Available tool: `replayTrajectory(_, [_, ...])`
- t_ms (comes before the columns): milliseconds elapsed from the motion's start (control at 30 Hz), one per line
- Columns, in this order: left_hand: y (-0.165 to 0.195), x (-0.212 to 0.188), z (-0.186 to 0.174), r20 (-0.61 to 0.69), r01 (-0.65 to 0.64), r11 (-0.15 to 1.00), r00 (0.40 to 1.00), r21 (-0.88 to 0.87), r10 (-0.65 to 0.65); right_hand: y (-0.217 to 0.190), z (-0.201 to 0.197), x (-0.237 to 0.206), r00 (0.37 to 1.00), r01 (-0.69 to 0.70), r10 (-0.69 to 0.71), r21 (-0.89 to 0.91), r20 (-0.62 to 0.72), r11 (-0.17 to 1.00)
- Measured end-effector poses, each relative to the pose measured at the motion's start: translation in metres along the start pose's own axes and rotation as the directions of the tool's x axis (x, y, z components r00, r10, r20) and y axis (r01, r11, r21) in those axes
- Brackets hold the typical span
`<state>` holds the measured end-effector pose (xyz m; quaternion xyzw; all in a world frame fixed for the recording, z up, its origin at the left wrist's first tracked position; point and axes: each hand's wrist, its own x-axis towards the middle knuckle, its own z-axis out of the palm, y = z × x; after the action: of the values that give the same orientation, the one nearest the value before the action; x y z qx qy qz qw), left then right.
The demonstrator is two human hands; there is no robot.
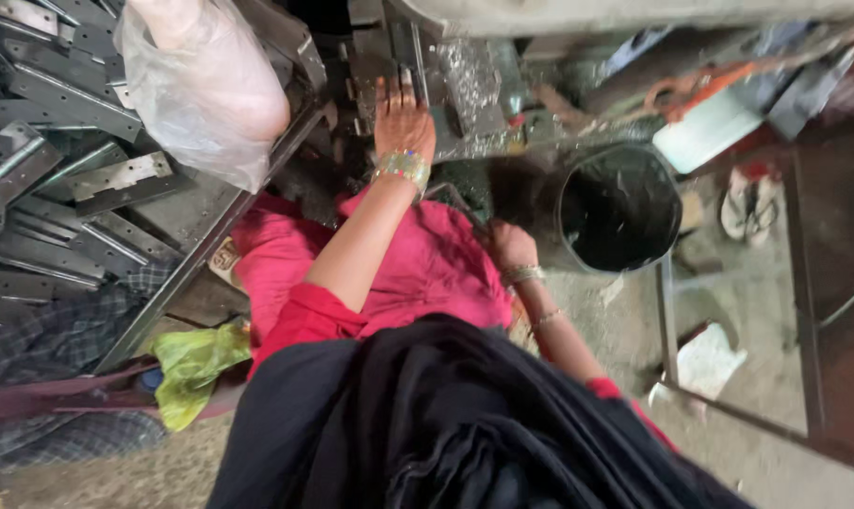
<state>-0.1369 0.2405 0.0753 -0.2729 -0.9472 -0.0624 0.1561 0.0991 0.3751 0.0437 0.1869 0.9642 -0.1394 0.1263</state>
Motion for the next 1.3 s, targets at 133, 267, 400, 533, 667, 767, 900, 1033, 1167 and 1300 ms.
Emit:
replayTrajectory(133, [-0.012,0.012,-0.015,0.2,-0.064,0.992,0.979,0.109,0.041,0.002,-0.024,0.011,0.99,0.131,-0.13,0.02,-0.046,0.991])
replayTrajectory(267, [-0.029,0.039,-0.02,-0.015,-0.05,0.981,0.998,0.188,0.054,-0.009,-0.053,0.01,0.992,0.115,-0.119,-0.079,-0.047,0.99])
replayTrajectory(400, [-0.026,0.042,-0.015,-0.039,-0.029,0.994,0.999,0.101,0.033,-0.019,-0.045,-0.012,0.995,0.013,-0.018,-0.043,-0.095,0.999])
replayTrajectory(533, [-0.023,0.037,-0.014,0.022,-0.024,0.998,0.999,0.057,0.023,-0.006,-0.045,-0.004,0.999,0.05,-0.049,0.084,-0.009,0.995])
replayTrajectory(667, [-0.029,0.036,-0.017,0.037,-0.068,0.984,0.997,0.165,0.063,-0.008,-0.045,0.016,0.997,0.052,-0.058,-0.11,-0.053,0.993])
replayTrajectory(767, [-0.028,0.037,-0.016,0.023,-0.055,0.982,0.998,0.181,0.052,-0.009,-0.036,0.011,0.999,0.05,-0.05,-0.038,0.003,0.998])
replayTrajectory(900, [-0.024,0.038,-0.015,0.034,0.01,0.996,0.999,0.088,-0.013,-0.007,-0.017,-0.008,0.999,-0.009,0.01,0.012,-0.039,1.0])
replayTrajectory(1033, [-0.027,0.036,-0.018,0.058,-0.013,0.997,0.998,0.07,0.009,-0.011,-0.028,-0.002,0.993,0.072,-0.075,-0.033,-0.092,0.997])
replayTrajectory(1167, [-0.032,0.034,-0.015,0.144,-0.078,0.976,0.988,0.205,0.048,-0.009,-0.045,0.011,0.995,0.078,-0.082,-0.083,-0.05,0.994])
replayTrajectory(1300, [-0.034,0.029,-0.011,-0.017,-0.05,0.981,0.998,0.185,0.054,0.0,-0.02,-0.004,0.999,0.042,-0.039,0.105,-0.032,0.994])
